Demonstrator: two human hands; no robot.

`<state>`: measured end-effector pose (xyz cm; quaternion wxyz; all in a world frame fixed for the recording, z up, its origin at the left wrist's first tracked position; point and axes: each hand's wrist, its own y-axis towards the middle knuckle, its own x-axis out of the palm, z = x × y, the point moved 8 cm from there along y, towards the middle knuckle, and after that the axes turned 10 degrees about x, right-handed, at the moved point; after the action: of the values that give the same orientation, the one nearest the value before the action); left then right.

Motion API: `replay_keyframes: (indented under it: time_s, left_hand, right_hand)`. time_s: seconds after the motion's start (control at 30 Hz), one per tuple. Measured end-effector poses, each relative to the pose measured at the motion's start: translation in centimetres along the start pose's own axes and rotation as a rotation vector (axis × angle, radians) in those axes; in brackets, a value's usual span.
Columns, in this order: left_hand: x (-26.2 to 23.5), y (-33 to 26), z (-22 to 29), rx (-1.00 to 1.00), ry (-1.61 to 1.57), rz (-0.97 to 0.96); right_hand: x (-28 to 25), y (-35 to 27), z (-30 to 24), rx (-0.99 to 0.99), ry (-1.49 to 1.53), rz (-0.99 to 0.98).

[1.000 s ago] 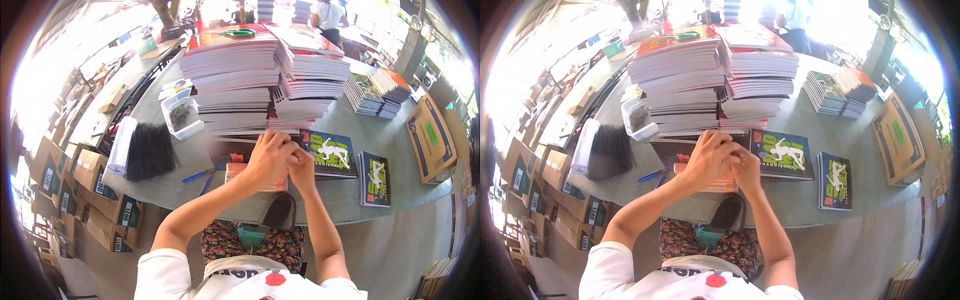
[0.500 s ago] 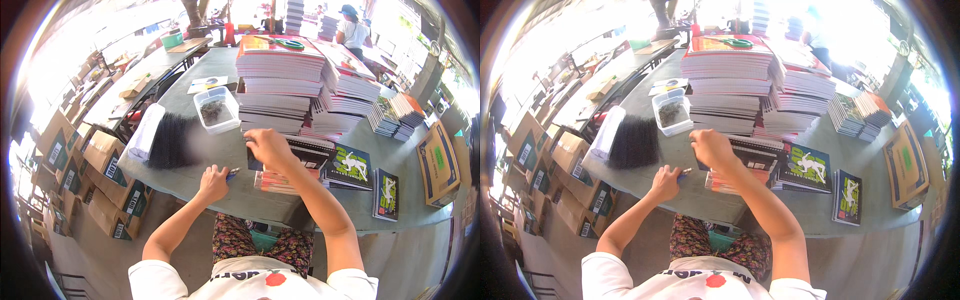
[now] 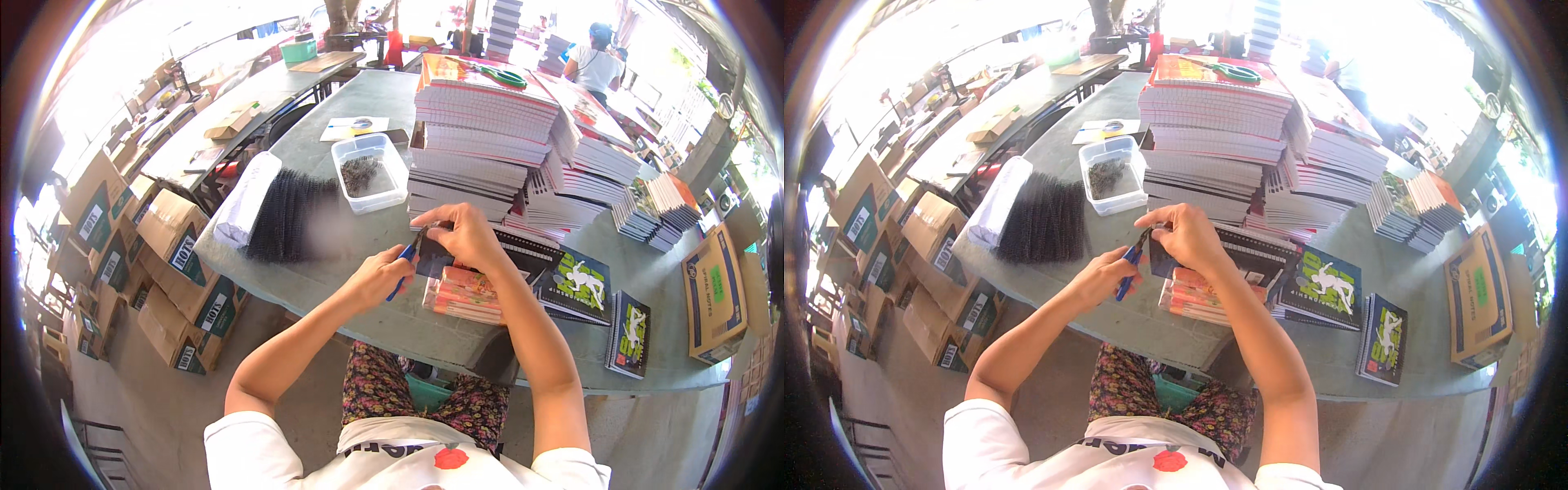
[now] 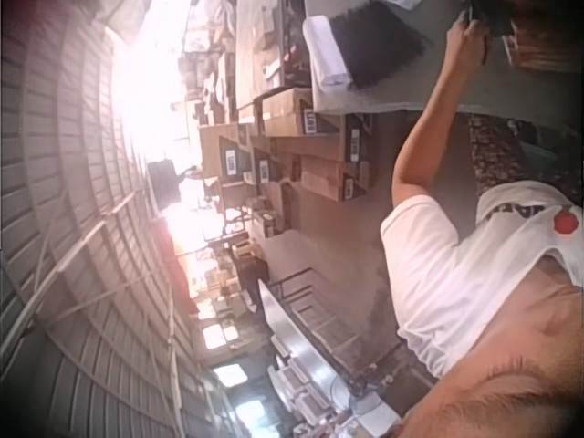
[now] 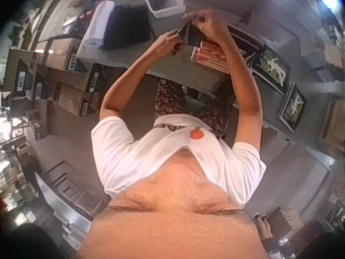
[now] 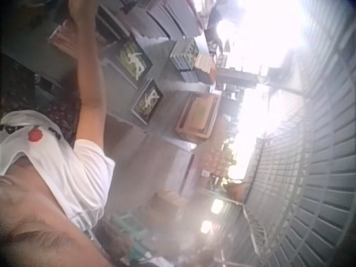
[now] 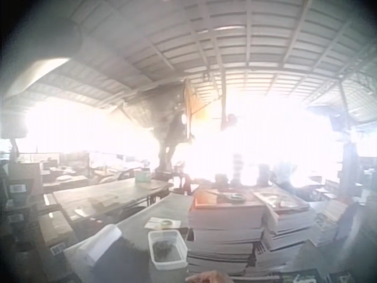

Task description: The person binds notebooks by threading a spiral coil through pre-punched holes and using nippers to trim the end of the coil.

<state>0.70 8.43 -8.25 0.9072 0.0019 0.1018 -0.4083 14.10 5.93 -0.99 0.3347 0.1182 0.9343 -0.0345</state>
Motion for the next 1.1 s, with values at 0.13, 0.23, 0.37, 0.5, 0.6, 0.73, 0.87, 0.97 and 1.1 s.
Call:
replay_keyframes:
  time_s: [0.13,0.23,0.37,0.5,0.6,0.73,0.87,0.97,1.1]
  left_hand:
    - [0.1,0.2,3.1,0.049,0.417,-0.026]
    - [-1.8,0.4,2.3,0.301,0.811,0.16]
    - [0.1,-0.2,1.9,0.098,0.229,-0.045]
    - [4.4,-1.4,1.9,-0.282,-0.94,-0.341]
    - [0.2,0.5,2.1,0.137,0.445,0.014]
    - [-2.1,0.7,-2.4,-0.034,-0.282,-0.097]
    - [-3.4,1.8,2.0,0.239,-0.307,0.202]
    - [-1.9,4.2,3.4,0.225,-0.436,0.1]
    - [-9.0,10.3,0.8,0.257,-0.214,0.34]
  right_hand:
    - [0.7,-0.3,-0.2,-0.208,0.085,-0.053]
    - [0.2,-1.2,-1.6,-0.27,-0.034,0.113]
    - [-1.2,-0.7,-0.3,-0.18,-0.116,0.239]
    - [-1.1,-1.4,-0.3,-0.185,-0.144,0.285]
    - [-1.1,-1.6,-0.4,-0.183,-0.161,0.29]
    - [-0.9,-1.1,-0.6,-0.216,-0.067,0.286]
    - [1.8,-2.7,-2.3,-0.358,-0.317,0.266]
    - [2.0,-3.7,-2.3,-0.435,-0.327,0.318]
    - [1.7,-6.1,-2.4,-0.479,-0.438,0.3]
